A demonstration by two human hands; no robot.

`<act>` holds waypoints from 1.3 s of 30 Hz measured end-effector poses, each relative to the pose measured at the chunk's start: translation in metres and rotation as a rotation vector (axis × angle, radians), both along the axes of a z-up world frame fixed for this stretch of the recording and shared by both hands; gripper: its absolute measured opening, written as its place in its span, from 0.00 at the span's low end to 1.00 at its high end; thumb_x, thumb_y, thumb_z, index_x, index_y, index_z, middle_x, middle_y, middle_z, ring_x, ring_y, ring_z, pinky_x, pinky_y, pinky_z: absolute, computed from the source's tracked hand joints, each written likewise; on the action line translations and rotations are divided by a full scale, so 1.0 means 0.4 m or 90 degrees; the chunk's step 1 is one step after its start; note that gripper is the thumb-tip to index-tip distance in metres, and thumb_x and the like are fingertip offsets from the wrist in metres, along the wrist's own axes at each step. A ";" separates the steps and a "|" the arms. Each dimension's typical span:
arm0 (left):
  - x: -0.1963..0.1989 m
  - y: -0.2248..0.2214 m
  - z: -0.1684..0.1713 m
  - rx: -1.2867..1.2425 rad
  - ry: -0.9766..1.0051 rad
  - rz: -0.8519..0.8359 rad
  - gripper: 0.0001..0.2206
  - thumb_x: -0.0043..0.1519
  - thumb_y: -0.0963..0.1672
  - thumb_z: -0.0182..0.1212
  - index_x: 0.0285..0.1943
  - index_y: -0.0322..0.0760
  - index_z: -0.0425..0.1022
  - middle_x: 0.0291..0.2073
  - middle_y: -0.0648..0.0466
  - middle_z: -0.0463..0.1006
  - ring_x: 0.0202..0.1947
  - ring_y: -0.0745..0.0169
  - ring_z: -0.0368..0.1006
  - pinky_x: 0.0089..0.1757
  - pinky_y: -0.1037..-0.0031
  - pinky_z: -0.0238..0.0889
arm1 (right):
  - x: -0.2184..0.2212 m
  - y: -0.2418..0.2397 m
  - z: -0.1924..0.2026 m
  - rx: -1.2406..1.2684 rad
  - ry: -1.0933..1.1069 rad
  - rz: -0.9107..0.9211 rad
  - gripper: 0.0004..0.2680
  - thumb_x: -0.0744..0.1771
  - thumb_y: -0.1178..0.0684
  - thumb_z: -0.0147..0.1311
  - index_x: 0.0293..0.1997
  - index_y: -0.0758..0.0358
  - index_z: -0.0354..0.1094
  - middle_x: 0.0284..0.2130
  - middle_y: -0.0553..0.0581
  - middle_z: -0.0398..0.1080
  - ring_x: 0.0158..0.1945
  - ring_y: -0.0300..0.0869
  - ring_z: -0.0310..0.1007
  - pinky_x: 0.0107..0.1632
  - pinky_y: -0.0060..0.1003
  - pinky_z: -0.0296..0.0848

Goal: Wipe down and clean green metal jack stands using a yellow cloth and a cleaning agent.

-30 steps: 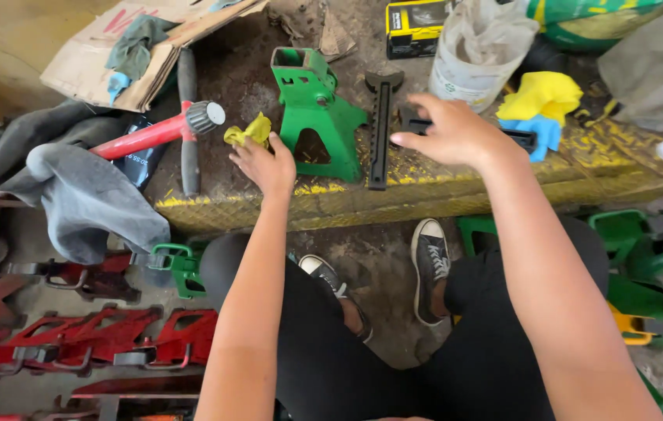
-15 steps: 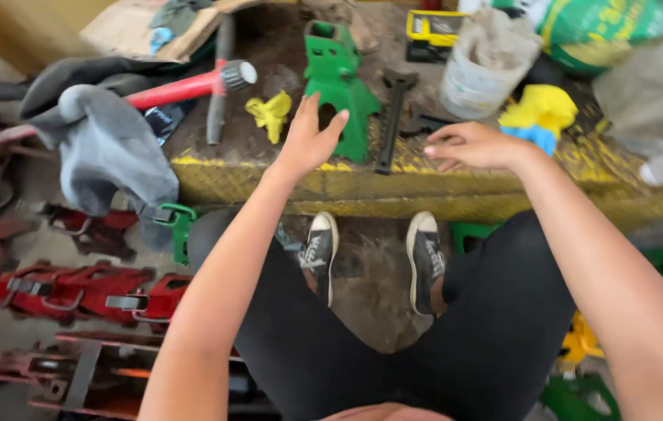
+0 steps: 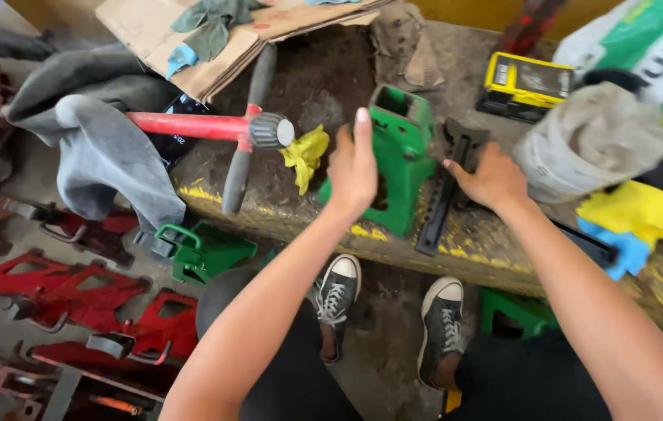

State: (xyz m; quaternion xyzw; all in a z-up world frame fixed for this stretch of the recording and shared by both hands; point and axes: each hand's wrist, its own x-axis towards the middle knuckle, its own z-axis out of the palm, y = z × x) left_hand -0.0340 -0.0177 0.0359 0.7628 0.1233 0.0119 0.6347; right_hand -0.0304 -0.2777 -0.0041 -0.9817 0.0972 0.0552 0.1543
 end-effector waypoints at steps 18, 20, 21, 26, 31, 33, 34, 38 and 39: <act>-0.016 -0.018 0.205 -0.005 -0.360 0.025 0.31 0.58 0.55 0.66 0.59 0.27 0.68 0.47 0.46 0.73 0.42 0.57 0.71 0.43 0.70 0.69 | 0.072 0.034 -0.116 0.049 -0.197 -0.080 0.19 0.64 0.37 0.64 0.37 0.68 0.75 0.37 0.69 0.76 0.41 0.60 0.76 0.45 0.54 0.74; -0.024 -0.026 0.196 -0.006 -0.386 0.025 0.31 0.57 0.53 0.69 0.61 0.27 0.67 0.47 0.47 0.73 0.42 0.58 0.71 0.43 0.71 0.69 | 0.070 0.031 -0.131 0.066 -0.303 -0.024 0.17 0.66 0.40 0.66 0.35 0.69 0.74 0.35 0.68 0.75 0.37 0.57 0.75 0.43 0.52 0.73; -0.023 -0.029 0.187 -0.005 -0.426 0.031 0.30 0.59 0.52 0.69 0.62 0.27 0.66 0.49 0.47 0.73 0.43 0.59 0.71 0.45 0.70 0.70 | 0.069 0.042 -0.121 0.149 -0.385 -0.022 0.16 0.66 0.43 0.66 0.35 0.69 0.71 0.32 0.65 0.72 0.34 0.54 0.72 0.39 0.49 0.71; -0.010 -0.015 0.158 -0.053 -0.509 0.019 0.23 0.67 0.47 0.63 0.65 0.28 0.64 0.49 0.47 0.72 0.46 0.61 0.72 0.49 0.69 0.69 | 0.091 0.038 -0.058 0.581 -0.452 -0.038 0.12 0.68 0.47 0.64 0.41 0.65 0.67 0.33 0.51 0.70 0.36 0.38 0.66 0.38 0.38 0.65; 0.007 0.003 0.147 -0.178 -0.458 -0.022 0.14 0.70 0.44 0.51 0.62 0.30 0.65 0.47 0.49 0.75 0.42 0.62 0.73 0.45 0.71 0.68 | 0.059 -0.019 0.095 1.241 -0.005 -0.108 0.14 0.63 0.42 0.60 0.43 0.60 0.66 0.26 0.47 0.61 0.24 0.34 0.58 0.26 0.30 0.62; 0.011 -0.005 0.141 -0.180 -0.463 -0.010 0.14 0.71 0.44 0.51 0.61 0.30 0.66 0.47 0.49 0.75 0.42 0.61 0.72 0.46 0.71 0.68 | 0.041 -0.066 0.131 1.368 0.034 -0.072 0.16 0.67 0.39 0.60 0.42 0.63 0.63 0.28 0.47 0.59 0.27 0.33 0.57 0.29 0.27 0.62; 0.013 -0.009 0.137 -0.177 -0.466 0.000 0.13 0.71 0.44 0.50 0.61 0.30 0.66 0.46 0.48 0.75 0.43 0.60 0.72 0.47 0.70 0.68 | 0.032 -0.090 0.149 1.497 0.077 -0.035 0.20 0.70 0.36 0.60 0.41 0.66 0.60 0.29 0.48 0.57 0.31 0.32 0.55 0.33 0.24 0.63; 0.035 -0.037 0.111 -0.137 -0.517 0.057 0.12 0.73 0.44 0.48 0.59 0.29 0.67 0.47 0.47 0.75 0.46 0.58 0.72 0.51 0.68 0.67 | -0.036 -0.129 0.333 1.483 0.013 -0.069 0.24 0.68 0.27 0.56 0.32 0.60 0.53 0.28 0.46 0.54 0.32 0.32 0.55 0.37 0.24 0.64; 0.039 -0.042 0.114 -0.161 -0.523 0.072 0.12 0.74 0.44 0.47 0.59 0.29 0.67 0.48 0.46 0.76 0.46 0.58 0.73 0.51 0.68 0.68 | -0.038 -0.170 0.343 1.447 0.011 0.042 0.23 0.69 0.31 0.58 0.31 0.61 0.56 0.29 0.47 0.56 0.30 0.32 0.56 0.35 0.24 0.64</act>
